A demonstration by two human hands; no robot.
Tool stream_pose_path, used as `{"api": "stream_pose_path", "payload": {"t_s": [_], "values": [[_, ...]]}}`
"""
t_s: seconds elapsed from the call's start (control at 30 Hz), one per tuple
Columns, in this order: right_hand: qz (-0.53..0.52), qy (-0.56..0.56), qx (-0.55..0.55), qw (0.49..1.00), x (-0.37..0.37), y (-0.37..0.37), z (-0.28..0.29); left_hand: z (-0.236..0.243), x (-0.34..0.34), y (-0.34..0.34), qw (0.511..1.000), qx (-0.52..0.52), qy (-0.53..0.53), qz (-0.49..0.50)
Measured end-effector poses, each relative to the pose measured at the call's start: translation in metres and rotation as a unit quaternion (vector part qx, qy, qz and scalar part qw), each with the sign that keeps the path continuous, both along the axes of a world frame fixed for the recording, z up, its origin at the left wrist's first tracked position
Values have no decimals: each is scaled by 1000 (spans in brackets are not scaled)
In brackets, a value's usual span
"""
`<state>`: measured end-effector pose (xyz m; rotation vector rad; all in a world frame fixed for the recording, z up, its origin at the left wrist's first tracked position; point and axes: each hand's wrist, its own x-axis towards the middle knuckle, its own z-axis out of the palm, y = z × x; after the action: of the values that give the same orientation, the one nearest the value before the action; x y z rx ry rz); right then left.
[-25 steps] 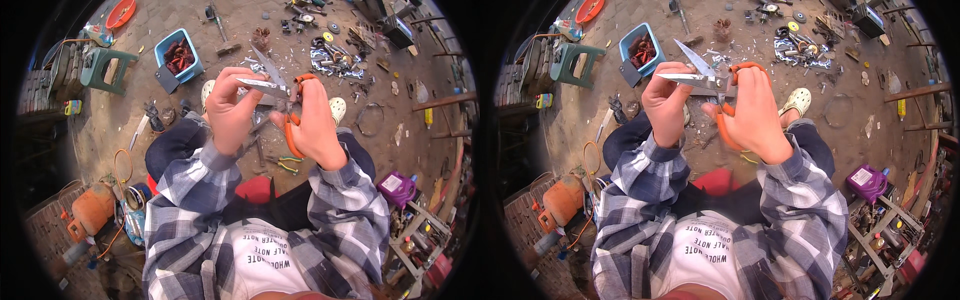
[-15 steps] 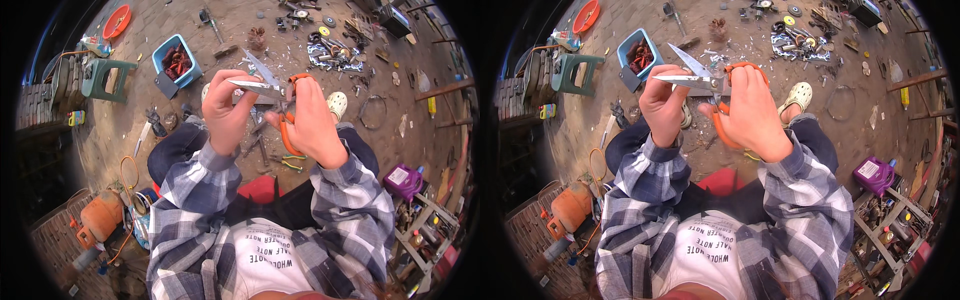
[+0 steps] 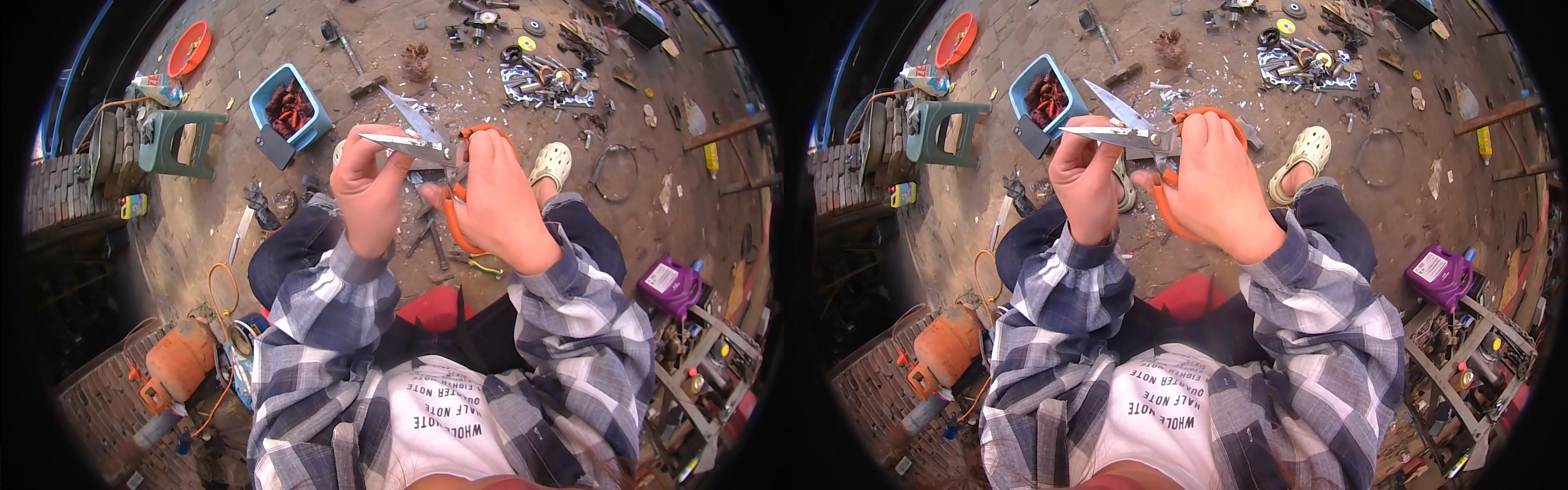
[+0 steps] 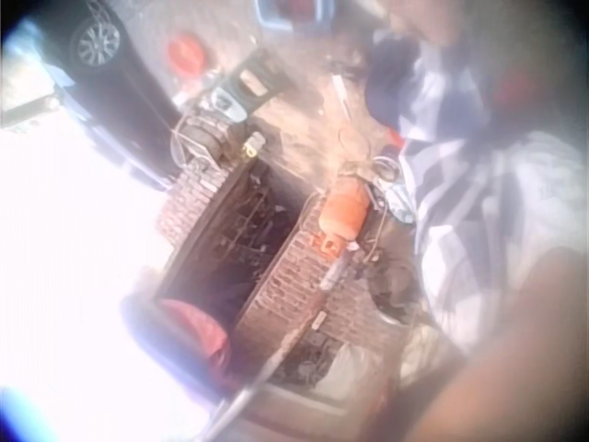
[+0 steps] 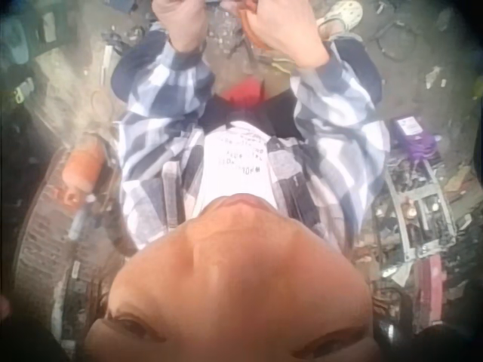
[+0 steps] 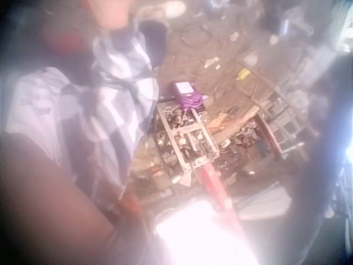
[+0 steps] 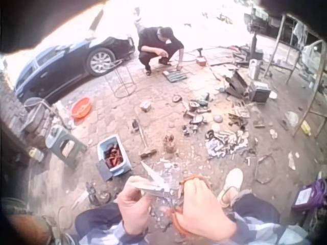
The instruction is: The person sits on the floor in a cluttered workshop and uses orange-handled shears to repeatedly cut and shape a small metal piece. They also use a hammer to strike the metal on a flat surface. The person continues cutting and adjusting the metal throughout the clip.
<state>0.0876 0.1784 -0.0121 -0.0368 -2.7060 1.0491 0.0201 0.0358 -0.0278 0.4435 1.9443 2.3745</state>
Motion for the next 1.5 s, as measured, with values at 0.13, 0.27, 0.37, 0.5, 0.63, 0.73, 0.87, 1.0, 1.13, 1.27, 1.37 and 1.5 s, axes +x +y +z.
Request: {"api": "stream_pose_path", "payload": {"t_s": [0.13,0.27,0.37,0.5,0.63,0.73,0.87,1.0,1.13,1.27,1.37,1.5], "values": [[-3,4,12,1000,0,0,-2,6,-1,0,998,-57,-9,14],[-6,-9,-4,1000,1,-3,-1,4,-4,-3,996,-78,40,10],[-5,-16,-9,1000,2,-3,-3,3,-5,-4,993,-89,74,10],[4,-23,-6,1000,4,-4,-2,1,-7,-6,990,-99,105,8],[11,-43,0,999,7,-3,-3,4,-4,-5,992,-104,77,-10],[15,-46,3,999,8,-3,-3,4,-5,-5,989,-112,94,-22],[14,-55,-5,998,9,-6,-7,1,-5,-3,988,-115,97,-24],[4,-61,-25,998,10,-10,-12,-2,-5,-5,988,-122,95,-20],[-13,-76,-33,997,11,-11,-17,-5,-6,-5,986,-129,102,-17],[-16,-81,-13,996,12,-9,-21,-8,-5,-3,988,-122,92,-19],[-18,-75,-26,997,12,-11,-16,-11,-6,-6,989,-118,86,-18],[-13,-69,-21,997,10,-8,-21,-10,-5,-3,993,-91,68,-21]]}}
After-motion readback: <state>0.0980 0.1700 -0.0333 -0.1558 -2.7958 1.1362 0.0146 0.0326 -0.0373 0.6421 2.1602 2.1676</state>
